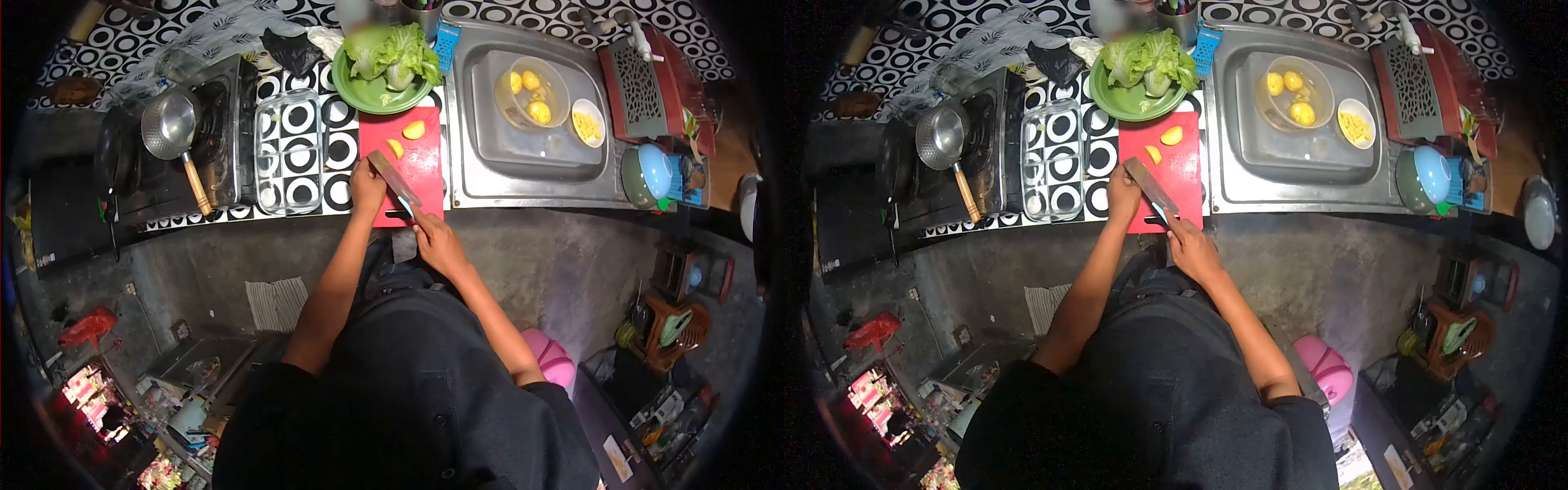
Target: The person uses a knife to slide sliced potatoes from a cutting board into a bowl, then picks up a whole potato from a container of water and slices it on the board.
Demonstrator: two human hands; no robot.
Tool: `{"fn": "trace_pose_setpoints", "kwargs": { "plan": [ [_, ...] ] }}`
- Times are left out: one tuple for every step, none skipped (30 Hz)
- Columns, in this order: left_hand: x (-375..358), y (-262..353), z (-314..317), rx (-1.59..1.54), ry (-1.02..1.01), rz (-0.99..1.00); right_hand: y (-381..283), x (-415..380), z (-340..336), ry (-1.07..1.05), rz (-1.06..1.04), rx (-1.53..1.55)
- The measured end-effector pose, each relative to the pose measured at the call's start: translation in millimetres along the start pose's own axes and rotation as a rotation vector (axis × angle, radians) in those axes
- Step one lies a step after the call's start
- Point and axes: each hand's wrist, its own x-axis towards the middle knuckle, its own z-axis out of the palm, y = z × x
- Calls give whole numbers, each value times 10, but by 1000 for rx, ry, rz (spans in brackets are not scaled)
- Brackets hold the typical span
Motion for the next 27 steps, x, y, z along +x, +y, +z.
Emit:
{"fn": "trace_pose_setpoints", "kwargs": {
  "plan": [
    [-16, 13, -30, 3, -7, 34, 3, -3, 46, 9, -7, 3],
    [-29, 27, -61, 5, -14, 68, 3, -6, 90, 18, -13, 6],
    [-32, -3, -72, 5, -28, 85, -10, -6, 118, 27, -21, 8],
    [-32, -32, -87, 4, -41, 103, -22, -13, 139, 31, -12, 15],
    [-26, -54, -94, 2, -53, 121, -32, -16, 151, 36, -4, 20],
    [-26, -62, -101, -2, -60, 137, -44, -17, 160, 41, 2, 25],
    [-31, -70, -109, -6, -65, 153, -47, -19, 177, 50, 3, 22],
    [-36, -76, -115, -11, -70, 167, -47, -24, 193, 58, 4, 18],
    [-38, -83, -112, -11, -74, 182, -46, -29, 204, 65, 3, 14],
    [-35, -86, -106, -11, -76, 196, -46, -29, 213, 64, 7, 20],
    [-31, -88, -104, -11, -78, 211, -46, -29, 218, 64, 10, 25],
    [-29, -101, -101, -11, -85, 207, -44, -29, 222, 65, 13, 30],
    [-31, -113, -100, -11, -93, 204, -38, -32, 230, 56, 20, 28],
    [-32, -123, -100, -11, -99, 202, -29, -38, 244, 46, 25, 26],
    [-33, -129, -103, -21, -105, 212, -35, -38, 256, 36, 30, 25],
    [-37, -136, -105, -30, -111, 221, -42, -37, 272, 35, 29, 27],
    [-40, -143, -107, -40, -117, 231, -50, -37, 290, 34, 27, 29],
    [-42, -154, -110, -50, -115, 244, -60, -35, 306, 32, 26, 30],
    [-44, -166, -112, -58, -113, 257, -70, -34, 322, 30, 32, 24],
    [-46, -178, -112, -67, -113, 269, -78, -37, 339, 28, 38, 18],
    [-49, -208, -102, -51, -109, 287, -92, -36, 348, 27, 46, 13],
    [-51, -238, -92, -35, -106, 306, -103, -32, 356, 16, 65, 9],
    [-48, -268, -82, -18, -104, 325, -113, -30, 362, 6, 84, 6],
    [-43, -276, -83, -24, -114, 328, -122, -31, 368, -3, 105, 3],
    [-39, -286, -87, -30, -124, 331, -115, -32, 381, 11, 97, 10],
    [-38, -296, -89, -37, -135, 333, -100, -28, 398, 25, 89, 17],
    [-37, -298, -93, -34, -140, 338, -108, -20, 399, 38, 81, 23]
  ]
}}
